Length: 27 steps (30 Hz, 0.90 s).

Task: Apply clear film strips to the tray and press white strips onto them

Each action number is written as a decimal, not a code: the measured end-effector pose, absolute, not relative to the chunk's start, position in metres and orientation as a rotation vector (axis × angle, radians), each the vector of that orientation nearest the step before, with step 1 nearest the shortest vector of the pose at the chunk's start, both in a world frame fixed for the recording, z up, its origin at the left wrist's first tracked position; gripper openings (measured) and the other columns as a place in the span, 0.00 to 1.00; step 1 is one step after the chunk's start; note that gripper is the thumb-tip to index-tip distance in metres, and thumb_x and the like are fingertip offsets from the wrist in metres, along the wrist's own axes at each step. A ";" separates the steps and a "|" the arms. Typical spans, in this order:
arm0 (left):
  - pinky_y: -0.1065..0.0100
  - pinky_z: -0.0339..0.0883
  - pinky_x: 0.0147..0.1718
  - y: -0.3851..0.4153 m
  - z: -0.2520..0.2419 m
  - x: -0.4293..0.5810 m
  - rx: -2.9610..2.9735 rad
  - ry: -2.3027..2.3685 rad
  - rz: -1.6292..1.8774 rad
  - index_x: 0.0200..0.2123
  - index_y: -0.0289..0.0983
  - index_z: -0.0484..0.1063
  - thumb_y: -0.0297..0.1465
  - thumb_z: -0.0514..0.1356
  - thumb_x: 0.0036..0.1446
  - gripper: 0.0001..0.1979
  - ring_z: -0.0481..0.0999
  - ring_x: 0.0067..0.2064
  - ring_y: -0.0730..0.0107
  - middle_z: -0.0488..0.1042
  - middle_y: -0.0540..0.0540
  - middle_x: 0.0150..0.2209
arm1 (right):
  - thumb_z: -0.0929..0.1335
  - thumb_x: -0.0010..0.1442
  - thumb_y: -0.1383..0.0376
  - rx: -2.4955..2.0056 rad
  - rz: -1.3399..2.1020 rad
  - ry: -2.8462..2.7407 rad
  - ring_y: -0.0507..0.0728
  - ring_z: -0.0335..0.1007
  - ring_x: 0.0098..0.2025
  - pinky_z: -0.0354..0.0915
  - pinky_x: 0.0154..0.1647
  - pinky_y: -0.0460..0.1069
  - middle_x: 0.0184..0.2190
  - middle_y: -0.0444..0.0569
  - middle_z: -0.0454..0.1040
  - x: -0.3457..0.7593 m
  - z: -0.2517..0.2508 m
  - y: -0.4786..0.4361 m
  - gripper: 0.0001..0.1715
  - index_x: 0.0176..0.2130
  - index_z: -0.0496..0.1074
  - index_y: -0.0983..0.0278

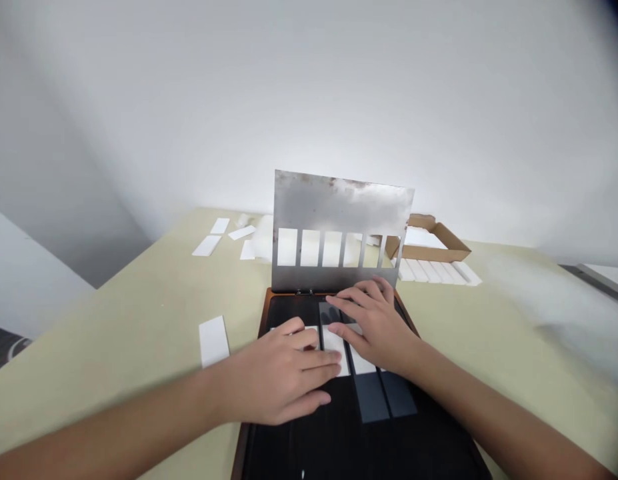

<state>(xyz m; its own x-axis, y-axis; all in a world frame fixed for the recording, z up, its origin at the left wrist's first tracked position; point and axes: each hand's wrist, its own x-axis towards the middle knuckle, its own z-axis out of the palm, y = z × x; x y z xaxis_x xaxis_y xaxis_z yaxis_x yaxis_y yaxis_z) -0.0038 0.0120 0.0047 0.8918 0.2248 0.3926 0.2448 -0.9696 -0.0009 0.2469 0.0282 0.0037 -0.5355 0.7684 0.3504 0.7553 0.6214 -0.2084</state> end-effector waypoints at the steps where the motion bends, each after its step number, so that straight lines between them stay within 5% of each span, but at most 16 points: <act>1: 0.58 0.61 0.44 0.012 0.005 -0.004 -3.019 -0.374 -0.616 0.58 0.39 0.75 0.37 0.63 0.70 0.17 0.74 0.42 0.64 0.82 0.47 0.53 | 0.67 0.73 0.51 -1.245 0.034 -2.429 0.68 0.63 0.61 0.44 0.69 0.72 0.59 0.55 0.77 0.248 0.001 0.029 0.23 0.60 0.77 0.59; 5: 0.58 0.62 0.45 0.014 0.006 -0.004 -3.043 -0.396 -0.592 0.60 0.38 0.74 0.37 0.64 0.69 0.19 0.75 0.43 0.63 0.82 0.45 0.54 | 0.68 0.72 0.50 -1.282 0.079 -2.415 0.71 0.59 0.66 0.46 0.68 0.71 0.64 0.52 0.73 0.250 -0.006 0.027 0.19 0.52 0.82 0.56; 10: 0.58 0.61 0.44 0.015 0.007 -0.005 -3.055 -0.415 -0.547 0.60 0.39 0.75 0.37 0.63 0.70 0.18 0.75 0.43 0.62 0.81 0.45 0.56 | 0.73 0.68 0.58 -1.197 0.297 -2.374 0.63 0.69 0.56 0.41 0.70 0.68 0.47 0.45 0.83 0.248 -0.004 0.026 0.06 0.43 0.79 0.56; 15: 0.57 0.60 0.43 0.013 0.007 -0.005 -3.069 -0.438 -0.542 0.59 0.38 0.75 0.37 0.62 0.71 0.18 0.74 0.43 0.62 0.81 0.47 0.57 | 0.71 0.69 0.65 -1.172 0.286 -2.331 0.60 0.71 0.50 0.42 0.70 0.66 0.38 0.42 0.83 0.247 -0.005 0.023 0.18 0.58 0.74 0.57; 20: 0.57 0.60 0.43 0.014 0.006 -0.004 -3.086 -0.472 -0.557 0.60 0.38 0.75 0.37 0.62 0.71 0.18 0.73 0.43 0.62 0.81 0.51 0.57 | 0.70 0.69 0.68 -1.030 0.102 -2.464 0.60 0.70 0.48 0.40 0.70 0.69 0.36 0.40 0.82 0.251 -0.003 0.017 0.09 0.39 0.80 0.56; 27: 0.57 0.61 0.44 0.013 0.007 -0.003 -3.095 -0.478 -0.551 0.60 0.38 0.76 0.37 0.62 0.71 0.18 0.73 0.42 0.63 0.81 0.50 0.56 | 0.69 0.67 0.70 -0.973 0.001 -2.568 0.60 0.70 0.48 0.38 0.72 0.70 0.33 0.42 0.81 0.252 0.004 0.013 0.10 0.40 0.80 0.57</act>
<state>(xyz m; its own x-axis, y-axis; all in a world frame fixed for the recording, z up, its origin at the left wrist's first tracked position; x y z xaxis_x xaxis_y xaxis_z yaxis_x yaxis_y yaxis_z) -0.0035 0.0134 0.0069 0.8947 0.2993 0.3316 0.2859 -0.9540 0.0897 0.2515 0.0127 0.0036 -0.6815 0.6373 0.3598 0.6369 0.7586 -0.1373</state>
